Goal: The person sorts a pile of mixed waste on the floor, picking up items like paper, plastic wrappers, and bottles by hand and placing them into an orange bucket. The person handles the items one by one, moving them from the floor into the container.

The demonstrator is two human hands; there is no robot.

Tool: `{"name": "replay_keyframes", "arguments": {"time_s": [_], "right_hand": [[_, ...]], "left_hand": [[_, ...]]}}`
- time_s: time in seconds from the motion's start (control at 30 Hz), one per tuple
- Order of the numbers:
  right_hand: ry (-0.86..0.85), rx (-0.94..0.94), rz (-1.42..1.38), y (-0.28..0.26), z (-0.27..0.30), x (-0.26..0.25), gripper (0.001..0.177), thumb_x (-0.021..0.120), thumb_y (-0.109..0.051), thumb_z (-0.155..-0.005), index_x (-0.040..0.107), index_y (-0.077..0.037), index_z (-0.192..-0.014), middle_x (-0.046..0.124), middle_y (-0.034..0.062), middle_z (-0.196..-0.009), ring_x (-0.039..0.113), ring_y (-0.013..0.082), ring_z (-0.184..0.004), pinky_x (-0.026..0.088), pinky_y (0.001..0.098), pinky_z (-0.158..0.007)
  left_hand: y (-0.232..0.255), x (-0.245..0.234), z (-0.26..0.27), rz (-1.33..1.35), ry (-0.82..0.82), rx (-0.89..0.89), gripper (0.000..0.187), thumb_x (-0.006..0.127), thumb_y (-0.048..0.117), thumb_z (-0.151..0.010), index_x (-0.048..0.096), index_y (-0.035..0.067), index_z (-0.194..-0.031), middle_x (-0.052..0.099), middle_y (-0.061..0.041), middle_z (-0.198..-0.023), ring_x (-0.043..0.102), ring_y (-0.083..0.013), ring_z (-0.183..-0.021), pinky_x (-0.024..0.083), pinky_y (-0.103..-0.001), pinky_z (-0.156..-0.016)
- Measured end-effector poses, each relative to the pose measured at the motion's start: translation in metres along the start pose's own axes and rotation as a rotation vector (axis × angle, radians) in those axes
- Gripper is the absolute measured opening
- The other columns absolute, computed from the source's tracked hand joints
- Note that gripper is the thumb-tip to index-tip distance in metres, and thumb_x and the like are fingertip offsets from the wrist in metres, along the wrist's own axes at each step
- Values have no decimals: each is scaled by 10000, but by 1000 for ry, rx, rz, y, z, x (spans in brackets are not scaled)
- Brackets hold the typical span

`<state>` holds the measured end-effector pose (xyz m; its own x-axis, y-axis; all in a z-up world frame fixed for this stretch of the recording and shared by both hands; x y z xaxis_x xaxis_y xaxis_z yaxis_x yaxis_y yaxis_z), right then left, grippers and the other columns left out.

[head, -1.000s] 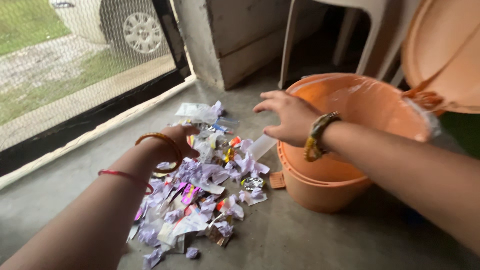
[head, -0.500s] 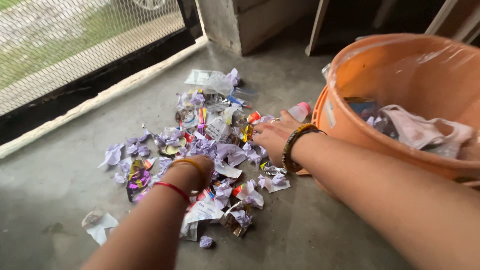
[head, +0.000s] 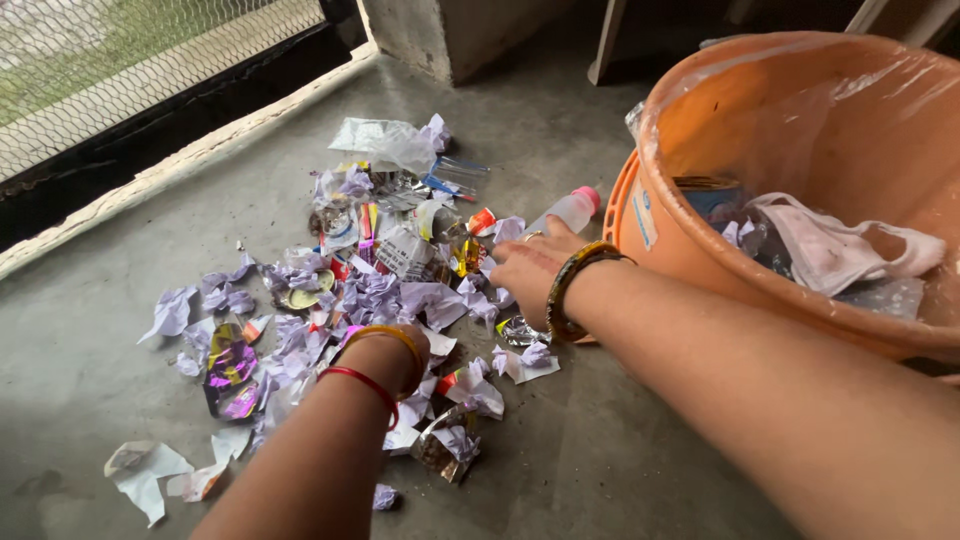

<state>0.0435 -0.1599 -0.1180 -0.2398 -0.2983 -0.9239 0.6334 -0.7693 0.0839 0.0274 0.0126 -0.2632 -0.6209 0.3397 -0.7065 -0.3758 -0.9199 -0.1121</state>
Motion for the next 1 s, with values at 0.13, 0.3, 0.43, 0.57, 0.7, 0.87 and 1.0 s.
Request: {"name": "replay_keyframes", "arguments": {"time_s": [0.13, 0.3, 0.43, 0.57, 0.7, 0.87, 1.0], "right_hand": [[6, 22, 11, 7, 7, -3, 412, 684, -177, -791, 682, -221, -1200, 536, 22, -1420, 536, 215, -1334, 323, 524, -1069], [62, 38, 47, 8, 21, -21, 409, 711, -203, -771, 687, -232, -1178, 487, 21, -1455, 545, 209, -1296, 304, 517, -1052], [72, 88, 69, 19, 37, -33, 405, 697, -228, -813, 683, -244, -1217, 566, 31, -1372, 551, 198, -1309, 316, 500, -1074], [123, 158, 50, 39, 52, -37, 410, 682, -301, -844, 673, -260, -1252, 558, 11, -1411, 524, 189, -1351, 274, 518, -1161], [571, 68, -56, 52, 66, -56, 543, 687, -298, -776, 617, -218, -1308, 519, 67, -1437, 456, 254, -1374, 135, 615, -1163], [723, 247, -172, 96, 99, -71, 573, 656, -316, -821, 576, -212, -1379, 465, 69, -1519, 431, 238, -1393, 93, 650, -1170], [700, 388, -176, 135, 132, -63, 588, 685, -348, -780, 588, -250, -1352, 479, 19, -1500, 427, 210, -1410, 107, 620, -1184]], "left_hand": [[-7, -19, 1, 57, 48, -10, 505, 848, 240, -754, 725, 82, -1217, 729, -152, -1193, 712, -299, -1069, 572, -412, -907], [-22, -74, 0, 257, 230, -7, 564, 876, 323, -743, 721, 96, -1236, 746, -155, -1153, 714, -284, -1034, 559, -387, -910], [-35, -135, 19, 582, 488, 109, 616, 863, 318, -745, 692, 148, -1312, 776, -136, -1067, 733, -246, -948, 562, -365, -858], [-40, -192, 65, 945, 572, 132, 629, 848, 257, -765, 657, 143, -1354, 801, -90, -942, 771, -161, -832, 569, -334, -706], [-28, -239, 121, 1085, 684, 269, 578, 837, 238, -778, 695, 122, -1326, 798, -58, -913, 767, -121, -808, 551, -290, -643], [1, -276, 184, 969, 757, 278, 548, 812, 234, -818, 700, 178, -1351, 784, -82, -865, 671, -139, -707, 519, -302, -607], [40, -305, 215, 856, 831, 406, 533, 822, 224, -798, 699, 174, -1315, 782, -15, -914, 727, -92, -741, 542, -288, -607]]}}
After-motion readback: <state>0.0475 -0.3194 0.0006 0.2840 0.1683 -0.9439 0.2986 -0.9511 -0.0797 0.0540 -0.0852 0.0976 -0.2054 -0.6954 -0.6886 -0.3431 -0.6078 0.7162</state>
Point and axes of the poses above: each hand's wrist, its own z-axis away from the middle knuckle, its own x-axis out of the palm, y = z × x, the point moved 6 cm from there along -z, towards the middle knuckle
